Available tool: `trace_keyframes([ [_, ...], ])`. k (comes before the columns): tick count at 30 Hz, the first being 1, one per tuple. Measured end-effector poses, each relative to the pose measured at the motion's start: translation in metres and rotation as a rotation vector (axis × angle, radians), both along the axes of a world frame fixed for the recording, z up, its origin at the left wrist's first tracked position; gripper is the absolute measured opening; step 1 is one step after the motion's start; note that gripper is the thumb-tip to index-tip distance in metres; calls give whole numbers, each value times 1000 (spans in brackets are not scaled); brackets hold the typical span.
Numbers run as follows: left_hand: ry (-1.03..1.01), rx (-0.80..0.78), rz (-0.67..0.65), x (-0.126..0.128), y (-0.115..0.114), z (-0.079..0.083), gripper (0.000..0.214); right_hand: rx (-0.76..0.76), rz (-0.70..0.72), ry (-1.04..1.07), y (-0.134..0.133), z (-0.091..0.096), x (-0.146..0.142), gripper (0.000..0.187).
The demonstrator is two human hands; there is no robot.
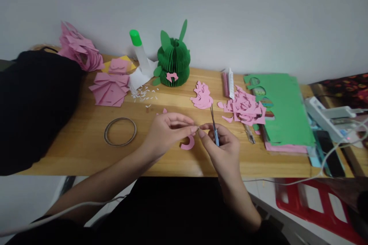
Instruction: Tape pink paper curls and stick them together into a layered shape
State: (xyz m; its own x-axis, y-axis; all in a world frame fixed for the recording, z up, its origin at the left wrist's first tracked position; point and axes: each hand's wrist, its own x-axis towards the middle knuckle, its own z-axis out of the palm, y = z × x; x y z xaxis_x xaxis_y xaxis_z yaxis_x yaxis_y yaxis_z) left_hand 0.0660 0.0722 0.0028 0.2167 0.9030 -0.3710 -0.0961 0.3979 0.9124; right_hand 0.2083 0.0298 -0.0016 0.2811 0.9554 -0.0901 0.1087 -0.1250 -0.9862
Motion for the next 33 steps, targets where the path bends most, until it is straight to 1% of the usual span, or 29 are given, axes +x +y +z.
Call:
trace_keyframes([
  [6, 60, 31, -22, -2, -2, -1, 14, -21, -5, -12, 0, -3, 0, 15],
  [9, 88, 70, -35, -3, -3, -2, 14, -23, 1, 22, 0, -4, 2, 13],
  [12, 128, 151, -40, -3, -4, -2, 10, -63, 28, 86, 1, -5, 5, 15],
  [14, 159, 224, -69, -3, -4, -2, 5, -90, 45, 132, 1, -7, 8, 17],
  [18, 222, 357, -127, -3, -4, -2, 9, -101, 62, 194, 1, -10, 9, 18],
  [25, 237, 379, -148, -2, -4, -2, 10, -100, 72, 225, 2, -4, 6, 23],
  [33, 232, 363, -171, -4, -3, 0, 9, -96, 80, 252, 2, -5, 5, 18],
])
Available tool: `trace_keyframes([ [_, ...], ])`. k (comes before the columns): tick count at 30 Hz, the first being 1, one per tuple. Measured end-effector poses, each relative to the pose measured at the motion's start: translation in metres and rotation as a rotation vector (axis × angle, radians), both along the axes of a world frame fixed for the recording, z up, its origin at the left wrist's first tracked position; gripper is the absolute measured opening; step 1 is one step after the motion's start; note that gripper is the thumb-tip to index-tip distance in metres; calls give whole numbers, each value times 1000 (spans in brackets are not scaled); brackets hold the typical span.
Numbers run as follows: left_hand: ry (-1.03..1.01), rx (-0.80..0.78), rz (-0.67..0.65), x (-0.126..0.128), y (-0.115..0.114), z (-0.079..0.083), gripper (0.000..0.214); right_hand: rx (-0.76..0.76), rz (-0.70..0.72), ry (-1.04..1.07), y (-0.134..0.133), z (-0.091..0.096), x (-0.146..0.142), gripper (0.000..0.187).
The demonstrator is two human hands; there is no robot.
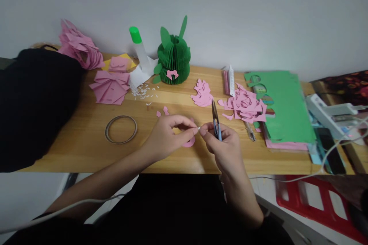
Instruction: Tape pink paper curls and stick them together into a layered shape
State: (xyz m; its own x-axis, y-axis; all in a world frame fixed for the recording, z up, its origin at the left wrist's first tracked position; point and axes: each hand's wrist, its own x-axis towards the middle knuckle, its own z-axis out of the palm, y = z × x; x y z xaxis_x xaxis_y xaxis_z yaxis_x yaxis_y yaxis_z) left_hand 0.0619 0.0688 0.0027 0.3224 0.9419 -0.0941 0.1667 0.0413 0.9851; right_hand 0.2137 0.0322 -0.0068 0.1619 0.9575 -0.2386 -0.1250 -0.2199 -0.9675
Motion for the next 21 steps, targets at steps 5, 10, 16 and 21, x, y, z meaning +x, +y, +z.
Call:
trace_keyframes([
  [5, -12, -35, -29, 0, 2, -1, 10, -4, 17, 7, 0, 2, 1, 20],
  [10, -65, -144, -18, -3, 6, -2, 11, -7, 7, 93, -8, -4, 6, 34],
  [16, -214, -273, 33, -2, 12, 4, 6, -101, 167, 202, -30, -14, 7, 47],
  [21, -224, -302, 60, 0, 12, 4, 5, -104, 236, 262, -33, -13, 3, 45],
])
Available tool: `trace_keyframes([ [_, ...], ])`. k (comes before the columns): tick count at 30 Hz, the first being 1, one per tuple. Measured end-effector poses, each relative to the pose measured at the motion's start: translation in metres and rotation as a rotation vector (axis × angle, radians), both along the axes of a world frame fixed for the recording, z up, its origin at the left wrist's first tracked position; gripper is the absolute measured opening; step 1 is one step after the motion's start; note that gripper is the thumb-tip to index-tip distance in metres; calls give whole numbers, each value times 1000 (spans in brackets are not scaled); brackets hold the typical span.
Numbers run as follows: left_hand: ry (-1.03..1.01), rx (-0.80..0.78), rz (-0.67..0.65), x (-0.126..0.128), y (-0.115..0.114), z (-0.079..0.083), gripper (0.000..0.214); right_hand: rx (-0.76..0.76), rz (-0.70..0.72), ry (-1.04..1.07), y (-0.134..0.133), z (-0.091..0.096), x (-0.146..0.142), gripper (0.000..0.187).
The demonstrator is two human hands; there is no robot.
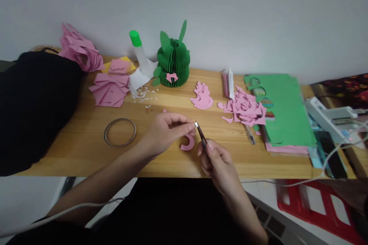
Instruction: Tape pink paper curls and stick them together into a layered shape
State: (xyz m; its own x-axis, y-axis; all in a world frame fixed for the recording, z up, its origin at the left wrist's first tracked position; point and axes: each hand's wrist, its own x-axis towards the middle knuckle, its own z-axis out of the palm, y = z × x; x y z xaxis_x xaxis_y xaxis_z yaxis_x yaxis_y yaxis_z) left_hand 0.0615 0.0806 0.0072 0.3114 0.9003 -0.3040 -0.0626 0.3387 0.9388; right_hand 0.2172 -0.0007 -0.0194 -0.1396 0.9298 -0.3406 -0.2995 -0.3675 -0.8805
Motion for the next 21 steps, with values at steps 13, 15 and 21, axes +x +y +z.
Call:
trace_keyframes([
  [13, 3, 36, -36, -2, -3, -5, 8, -40, -4, 36, 1, 4, -3, 46],
  [15, 1, 37, -30, -2, -3, -5, 9, -41, -6, 34, 2, 4, -4, 46],
  [21, 22, 39, -23, -2, -5, -4, 10, -32, 0, 19, 1, 2, -5, 46],
])
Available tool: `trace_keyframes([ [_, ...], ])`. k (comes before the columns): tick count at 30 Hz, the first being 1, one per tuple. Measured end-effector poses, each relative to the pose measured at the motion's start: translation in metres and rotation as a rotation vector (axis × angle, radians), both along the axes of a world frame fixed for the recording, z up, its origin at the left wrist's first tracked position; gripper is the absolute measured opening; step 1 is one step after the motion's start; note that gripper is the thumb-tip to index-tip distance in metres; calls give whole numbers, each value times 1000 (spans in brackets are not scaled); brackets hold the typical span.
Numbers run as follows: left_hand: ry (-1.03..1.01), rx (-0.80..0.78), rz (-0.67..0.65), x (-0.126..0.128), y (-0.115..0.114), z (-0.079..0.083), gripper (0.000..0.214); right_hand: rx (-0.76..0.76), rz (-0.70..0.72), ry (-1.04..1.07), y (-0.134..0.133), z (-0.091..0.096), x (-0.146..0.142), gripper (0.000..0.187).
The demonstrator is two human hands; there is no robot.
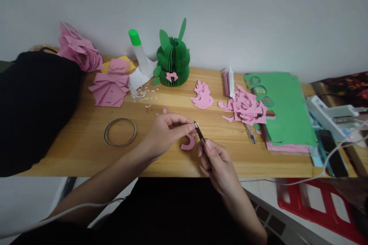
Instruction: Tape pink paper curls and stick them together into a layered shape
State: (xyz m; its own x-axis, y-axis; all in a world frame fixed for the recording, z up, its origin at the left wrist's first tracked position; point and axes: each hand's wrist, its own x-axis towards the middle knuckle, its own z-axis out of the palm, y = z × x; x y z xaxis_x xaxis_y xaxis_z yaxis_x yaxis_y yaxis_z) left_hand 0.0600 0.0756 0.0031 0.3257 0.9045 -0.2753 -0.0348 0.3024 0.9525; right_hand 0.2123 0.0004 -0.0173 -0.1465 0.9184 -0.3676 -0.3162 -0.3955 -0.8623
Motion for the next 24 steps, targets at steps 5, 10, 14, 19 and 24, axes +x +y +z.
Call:
trace_keyframes([
  [5, -4, -20, 22, 1, -2, 1, 8, -2, -10, 0, 0, 0, -1, 46],
  [10, -10, -22, 14, 1, -1, 1, 9, -5, -3, 9, 1, 2, -1, 47],
  [14, -5, -5, -4, 0, 0, 1, 10, 0, -2, -6, 1, 2, 0, 47],
  [19, -15, -10, -6, -1, 0, 2, 9, -3, 6, -14, 2, 1, 0, 48],
  [24, -33, -14, -19, -3, 1, 2, 8, 2, 29, -25, 1, 2, 2, 48],
])
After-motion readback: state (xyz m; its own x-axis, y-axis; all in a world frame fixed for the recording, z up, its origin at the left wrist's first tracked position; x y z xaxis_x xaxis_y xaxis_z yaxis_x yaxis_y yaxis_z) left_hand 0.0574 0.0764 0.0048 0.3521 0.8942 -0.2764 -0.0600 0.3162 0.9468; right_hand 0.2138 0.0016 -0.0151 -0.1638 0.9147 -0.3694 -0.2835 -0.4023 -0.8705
